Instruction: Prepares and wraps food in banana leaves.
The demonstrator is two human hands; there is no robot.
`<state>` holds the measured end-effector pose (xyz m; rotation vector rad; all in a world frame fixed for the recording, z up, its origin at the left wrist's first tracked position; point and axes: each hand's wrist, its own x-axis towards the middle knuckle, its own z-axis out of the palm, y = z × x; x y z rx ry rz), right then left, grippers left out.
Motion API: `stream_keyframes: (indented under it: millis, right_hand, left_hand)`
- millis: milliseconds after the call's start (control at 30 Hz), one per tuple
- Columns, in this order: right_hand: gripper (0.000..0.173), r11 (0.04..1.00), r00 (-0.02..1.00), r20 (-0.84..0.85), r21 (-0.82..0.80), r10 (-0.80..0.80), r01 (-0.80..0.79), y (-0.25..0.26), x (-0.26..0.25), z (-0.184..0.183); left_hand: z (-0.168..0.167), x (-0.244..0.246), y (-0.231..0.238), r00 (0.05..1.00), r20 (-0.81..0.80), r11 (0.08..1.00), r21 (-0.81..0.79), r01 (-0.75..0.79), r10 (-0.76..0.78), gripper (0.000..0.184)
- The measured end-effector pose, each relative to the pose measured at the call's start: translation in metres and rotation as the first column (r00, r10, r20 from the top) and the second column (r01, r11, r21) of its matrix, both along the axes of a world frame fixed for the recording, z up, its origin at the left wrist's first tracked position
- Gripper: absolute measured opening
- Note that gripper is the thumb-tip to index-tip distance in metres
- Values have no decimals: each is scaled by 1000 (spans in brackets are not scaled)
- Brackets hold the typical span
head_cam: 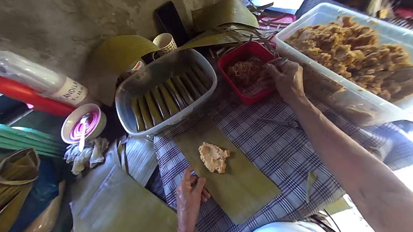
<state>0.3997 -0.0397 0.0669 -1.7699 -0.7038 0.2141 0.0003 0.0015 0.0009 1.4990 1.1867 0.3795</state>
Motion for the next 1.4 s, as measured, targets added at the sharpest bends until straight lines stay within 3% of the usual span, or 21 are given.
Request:
stream_keyframes:
  millis: [367,667,833,1000,1100,1200,1400]
  right_hand:
    - [12,938,921,-366,348,129,7,-8,8,-4]
    - [14,901,938,-325,433,118,37,-25,12,13]
    - [16,894,946,-305,445,107,42,-34,12,26]
    - [18,906,934,-291,418,206,-70,-45,-10,50]
    - [24,885,880,-320,420,351,-201,-47,-39,52]
    - [28,847,794,-342,379,503,-373,-46,-67,36]
    - [24,840,614,-575,321,540,-439,-21,-105,-14]
  left_hand:
    - [4,5,2,1000,12,998,-55,-21,22,37]
    - [8,26,10,999,-37,999,-44,1,-3,39]
    - [6,28,19,984,-179,990,134,33,-9,40]
    - [0,22,30,959,-284,959,276,60,22,37]
    - [15,15,24,969,-234,950,312,-3,80,32]
    - [24,9,14,981,-185,968,251,-6,53,38]
    - [26,9,0,965,-262,978,199,69,-14,50]
